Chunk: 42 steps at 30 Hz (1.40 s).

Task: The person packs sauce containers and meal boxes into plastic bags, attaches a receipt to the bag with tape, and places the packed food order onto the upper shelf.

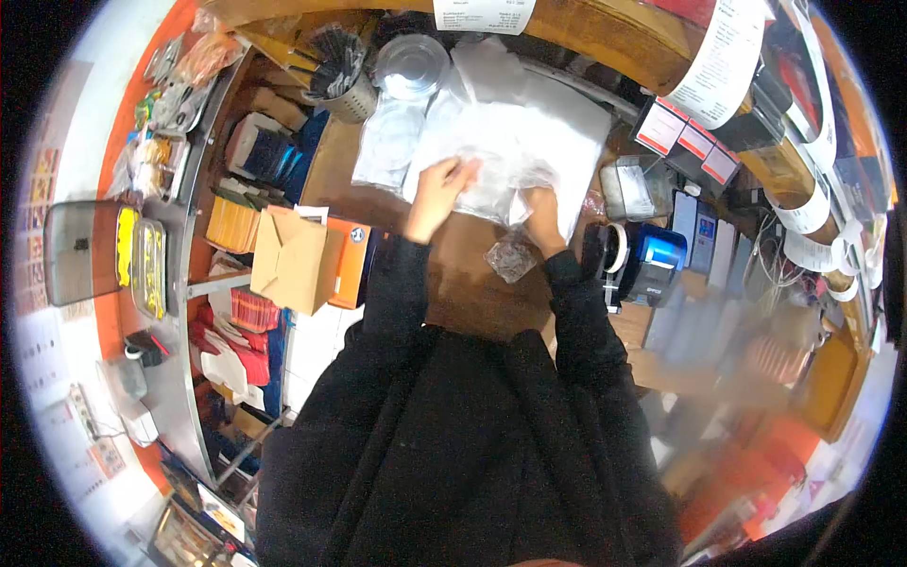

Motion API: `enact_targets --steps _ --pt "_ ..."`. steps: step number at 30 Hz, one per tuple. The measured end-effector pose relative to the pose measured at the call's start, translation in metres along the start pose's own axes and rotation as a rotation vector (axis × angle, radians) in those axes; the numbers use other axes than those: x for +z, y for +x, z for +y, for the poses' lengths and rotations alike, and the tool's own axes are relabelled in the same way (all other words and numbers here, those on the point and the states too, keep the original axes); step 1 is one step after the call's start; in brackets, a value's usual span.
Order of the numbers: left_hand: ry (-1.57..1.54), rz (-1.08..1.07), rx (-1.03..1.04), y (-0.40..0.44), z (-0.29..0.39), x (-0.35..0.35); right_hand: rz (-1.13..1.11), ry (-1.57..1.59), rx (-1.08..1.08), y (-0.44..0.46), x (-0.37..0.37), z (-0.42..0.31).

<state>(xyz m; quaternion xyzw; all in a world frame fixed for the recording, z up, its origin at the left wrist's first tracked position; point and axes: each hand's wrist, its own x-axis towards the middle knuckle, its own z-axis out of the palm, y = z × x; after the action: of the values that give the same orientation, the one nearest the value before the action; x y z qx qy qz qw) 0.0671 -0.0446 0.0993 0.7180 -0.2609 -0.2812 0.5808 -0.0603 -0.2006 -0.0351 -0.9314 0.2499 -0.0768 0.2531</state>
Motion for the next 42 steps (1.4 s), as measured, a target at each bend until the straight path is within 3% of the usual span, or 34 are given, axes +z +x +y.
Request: enact_targets --steps 2,4,5,6,8,10,13,14,16,18,19,20,22,23,25,29,36,38,42 --pt "0.372 0.099 -0.001 -0.016 -0.054 -0.004 0.535 0.232 -0.274 0.027 0.065 0.068" --pt "0.580 -0.002 0.248 -0.030 -0.074 0.005 -0.070 -0.005 0.177 0.033 -0.051 0.017" --pt "0.654 -0.006 0.383 -0.030 -0.081 0.013 0.200 -0.316 0.043 0.041 0.024 0.081" --pt "0.725 -0.010 0.523 -0.030 -0.085 0.022 0.195 -0.316 0.057 0.034 0.024 0.077" --pt "0.756 -0.078 0.505 -0.020 -0.074 0.034 0.441 -0.166 -0.205 0.021 0.003 0.047" --pt "0.858 -0.129 0.509 -0.002 -0.059 0.042 0.554 -0.095 -0.331 0.027 -0.024 0.015" --pt "0.741 -0.091 0.506 0.041 -0.085 0.052 -0.562 -0.084 0.294 0.049 -0.061 -0.029" --pt "0.662 -0.103 0.477 0.049 -0.095 0.056 -0.563 -0.089 0.297 0.041 -0.066 -0.037" --pt "0.607 -0.080 0.356 0.058 -0.071 0.054 0.277 -0.023 -0.064 -0.009 -0.072 -0.063" --pt "0.660 -0.026 0.411 0.074 -0.069 0.051 0.184 0.283 0.031 -0.035 -0.105 -0.113" --pt "0.622 -0.016 0.384 0.079 -0.065 0.050 0.361 0.381 0.083 -0.043 -0.096 -0.123" --pt "0.621 -0.017 0.384 0.087 -0.061 0.050 0.513 0.166 0.096 -0.050 -0.078 -0.119" --pt "0.532 -0.044 0.333 0.100 -0.058 0.049 0.336 0.511 0.263 -0.055 -0.041 -0.103" --pt "0.565 -0.079 0.337 0.101 -0.043 0.048 0.340 0.517 0.267 -0.049 -0.028 -0.093" --pt "0.538 -0.091 0.326 0.103 -0.037 0.049 0.354 0.131 -0.064 -0.028 -0.010 -0.072" --pt "0.502 -0.039 0.335 0.108 -0.052 0.052 0.174 0.093 -0.015 -0.006 0.007 -0.041" --pt "0.486 -0.097 0.331 0.098 -0.043 0.047 0.145 0.135 -0.114 -0.001 -0.008 -0.033" --pt "0.557 -0.151 0.257 0.093 -0.040 0.048 0.194 0.274 -0.096 0.001 0.000 -0.026" --pt "0.564 -0.219 0.346 0.063 -0.048 0.044 0.370 0.138 0.015 0.001 0.003 -0.038"
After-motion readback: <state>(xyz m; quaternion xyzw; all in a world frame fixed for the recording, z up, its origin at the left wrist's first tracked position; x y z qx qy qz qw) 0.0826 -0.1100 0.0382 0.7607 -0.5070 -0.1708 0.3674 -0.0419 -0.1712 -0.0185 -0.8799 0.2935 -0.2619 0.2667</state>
